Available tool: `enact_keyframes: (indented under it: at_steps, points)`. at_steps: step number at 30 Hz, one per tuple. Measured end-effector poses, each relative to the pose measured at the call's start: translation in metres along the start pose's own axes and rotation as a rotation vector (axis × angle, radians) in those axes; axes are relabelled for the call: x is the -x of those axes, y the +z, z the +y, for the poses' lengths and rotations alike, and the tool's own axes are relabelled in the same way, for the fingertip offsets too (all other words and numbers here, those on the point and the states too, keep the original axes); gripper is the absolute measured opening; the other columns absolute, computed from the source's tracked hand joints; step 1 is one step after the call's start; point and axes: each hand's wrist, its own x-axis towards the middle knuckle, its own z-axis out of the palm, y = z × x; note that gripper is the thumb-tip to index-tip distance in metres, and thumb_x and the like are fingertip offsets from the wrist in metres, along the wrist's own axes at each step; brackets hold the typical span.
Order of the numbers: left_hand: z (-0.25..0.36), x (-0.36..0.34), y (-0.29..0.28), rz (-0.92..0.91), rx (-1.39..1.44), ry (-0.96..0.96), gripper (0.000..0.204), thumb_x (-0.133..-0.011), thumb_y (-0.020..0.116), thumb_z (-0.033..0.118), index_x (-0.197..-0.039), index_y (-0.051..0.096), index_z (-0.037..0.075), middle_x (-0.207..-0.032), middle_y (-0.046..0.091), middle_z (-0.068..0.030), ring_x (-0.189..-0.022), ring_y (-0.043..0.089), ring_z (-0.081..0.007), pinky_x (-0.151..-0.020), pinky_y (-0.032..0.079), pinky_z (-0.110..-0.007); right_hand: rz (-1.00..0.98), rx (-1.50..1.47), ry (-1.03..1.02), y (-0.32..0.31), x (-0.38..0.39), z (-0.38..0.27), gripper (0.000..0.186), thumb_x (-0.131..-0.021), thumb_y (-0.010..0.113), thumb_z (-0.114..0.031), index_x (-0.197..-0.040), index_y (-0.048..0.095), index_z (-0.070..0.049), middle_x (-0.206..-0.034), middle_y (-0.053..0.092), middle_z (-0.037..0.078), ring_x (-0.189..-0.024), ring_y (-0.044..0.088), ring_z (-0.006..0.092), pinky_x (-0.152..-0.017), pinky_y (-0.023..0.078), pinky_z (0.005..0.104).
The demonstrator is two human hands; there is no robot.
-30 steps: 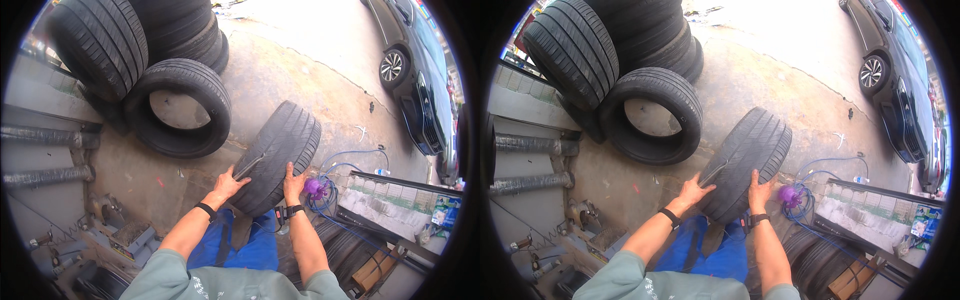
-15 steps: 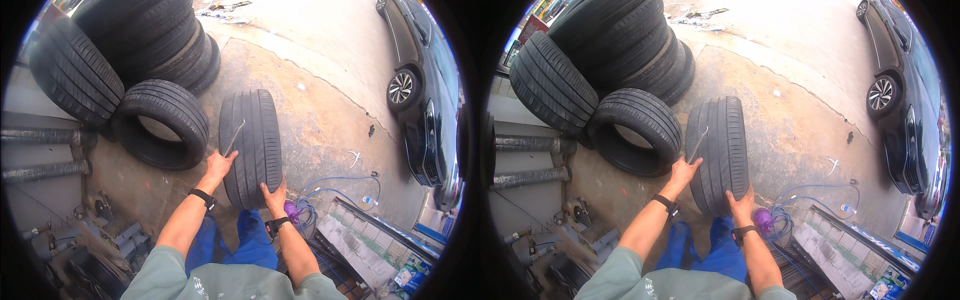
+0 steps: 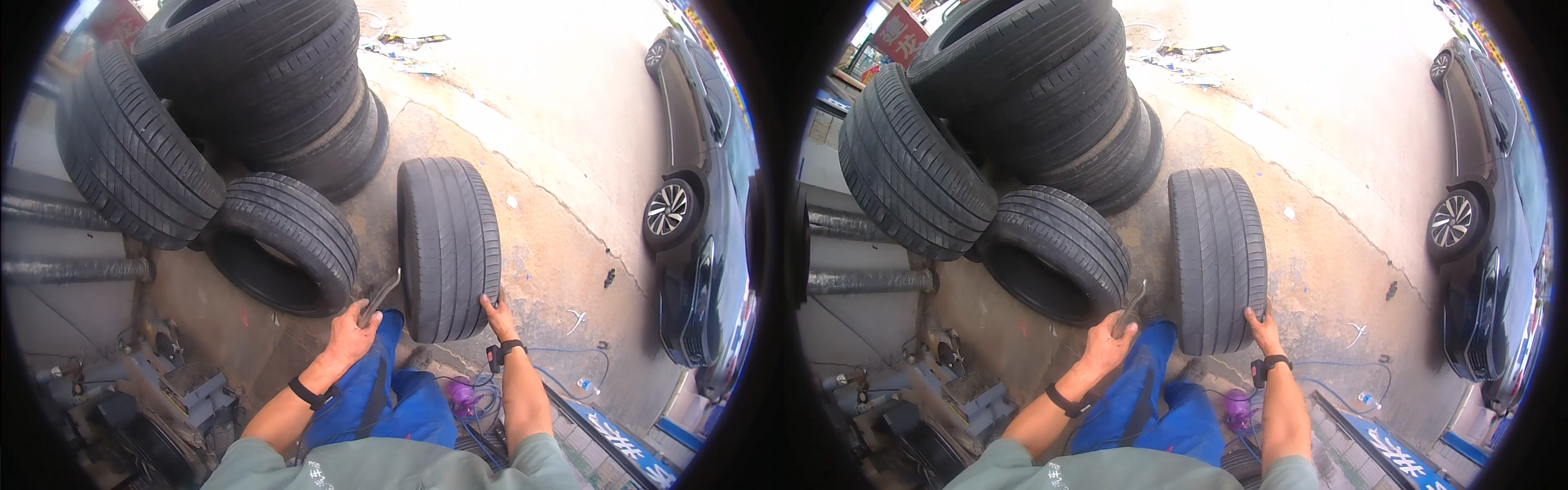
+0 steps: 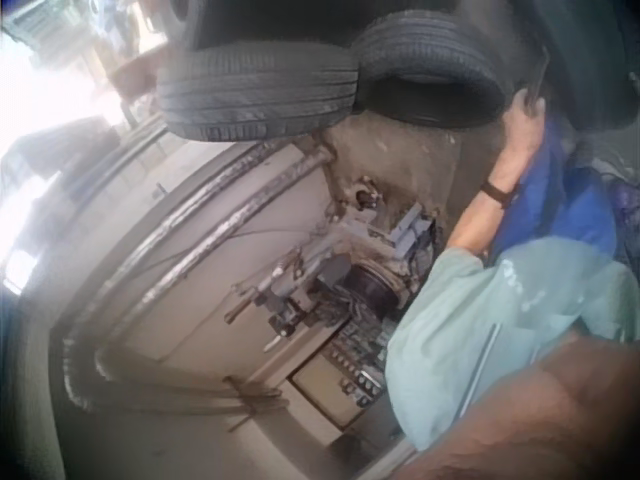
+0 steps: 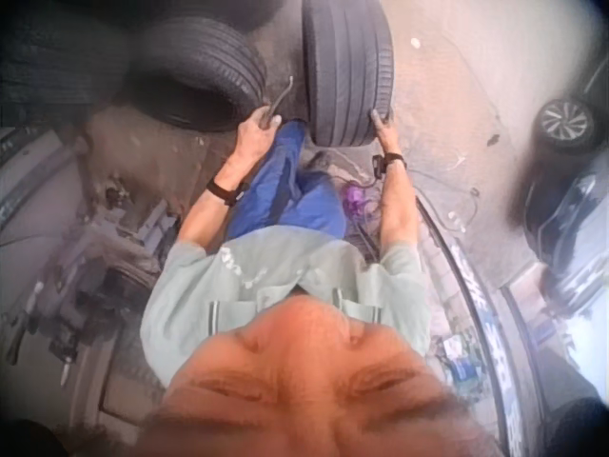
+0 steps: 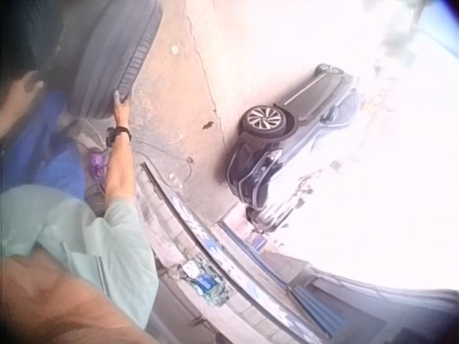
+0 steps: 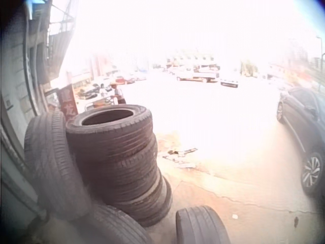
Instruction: The person uses a tire iron and a tire changing machine to pry the tire bead over the rim of a wheel, then removes the tire by hand and sprays a liquid on the tire bead using a spray bottle.
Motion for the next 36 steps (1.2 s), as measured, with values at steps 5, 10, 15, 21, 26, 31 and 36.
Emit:
enact_keyframes:
  at_steps: [5, 10, 15, 21, 26, 31, 36]
  points:
    - [-0.009, 0.006, -0.060, -0.157, -0.157, -0.110, 0.049, -0.084, 0.070, 0.018, -0.126, 0.055, -0.003, -0.089, 0.069, -0.0267, -0.084, 0.069, -0.0406, -0.074, 0.055, -0.044, 0.119, 0.372, 0.156, 0.015, -0.068, -0.138, 0.097, -0.089, 0.041, -0.074, -0.147, 0.033, 0.003, -0.131, 0.056, 0.031, -0.125, 0.052, 0.0453, -0.104, 0.041, 0.0497]
    - [-0.035, 0.030, -0.107, -0.087, -0.252, -0.173, 0.055, -0.083, 0.066, 0.026, -0.126, 0.054, -0.005, -0.089, 0.067, -0.0298, -0.087, 0.065, -0.0482, -0.078, 0.054, -0.051, 0.087, 0.540, 0.291, 0.036, -0.137, -0.224, 0.104, -0.086, 0.028, -0.083, -0.144, 0.037, 0.004, -0.126, 0.059, 0.031, -0.121, 0.056, 0.0444, -0.101, 0.043, 0.0509]
    - [-0.048, 0.068, -0.130, 0.002, -0.226, -0.398, 0.057, -0.081, 0.067, 0.026, -0.128, 0.053, -0.004, -0.092, 0.066, -0.0328, -0.090, 0.065, -0.0483, -0.081, 0.053, -0.051, 0.094, 0.615, 0.327, 0.070, -0.174, -0.278, 0.109, -0.087, 0.022, -0.083, -0.132, 0.049, 0.013, -0.127, 0.058, 0.031, -0.124, 0.054, 0.0428, -0.103, 0.041, 0.0490]
    - [-0.057, 0.110, -0.115, 0.188, -0.200, -0.451, 0.049, -0.081, 0.069, 0.021, -0.124, 0.057, -0.001, -0.089, 0.067, -0.0283, -0.087, 0.066, -0.0461, -0.078, 0.055, -0.049, 0.007, 0.586, 0.103, 0.084, -0.300, -0.263, 0.106, -0.088, 0.028, -0.080, -0.128, 0.053, 0.015, -0.127, 0.057, 0.033, -0.122, 0.056, 0.0417, -0.102, 0.043, 0.0475]
    - [-0.030, 0.138, -0.076, 0.321, -0.021, -0.599, 0.046, -0.086, 0.066, 0.028, -0.121, 0.059, -0.001, -0.093, 0.067, -0.0308, -0.093, 0.065, -0.0471, -0.081, 0.053, -0.050, -0.167, 0.112, -0.053, 0.099, -0.239, -0.304, 0.091, -0.083, 0.064, -0.061, -0.136, 0.046, 0.011, -0.126, 0.061, 0.026, -0.114, 0.063, 0.0335, -0.094, 0.050, 0.0383]
    - [0.006, 0.154, -0.038, 0.397, 0.092, -0.659, 0.038, -0.088, 0.066, 0.027, -0.116, 0.061, 0.001, -0.091, 0.067, -0.0272, -0.090, 0.066, -0.0459, -0.076, 0.053, -0.048, -0.163, 0.005, -0.180, 0.105, -0.203, -0.268, 0.085, -0.079, 0.076, -0.051, -0.132, 0.049, 0.010, -0.128, 0.060, 0.025, -0.121, 0.058, 0.0344, -0.102, 0.044, 0.0389]
    - [0.027, 0.154, -0.026, 0.525, 0.095, -0.672, 0.031, -0.088, 0.067, 0.024, -0.110, 0.063, 0.002, -0.079, 0.067, -0.0221, -0.078, 0.066, -0.0445, -0.068, 0.053, -0.045, -0.255, -0.011, -0.072, 0.068, -0.219, -0.259, 0.081, -0.077, 0.075, -0.056, -0.118, 0.062, 0.013, -0.115, 0.066, 0.027, -0.110, 0.065, 0.0358, -0.096, 0.048, 0.0393]
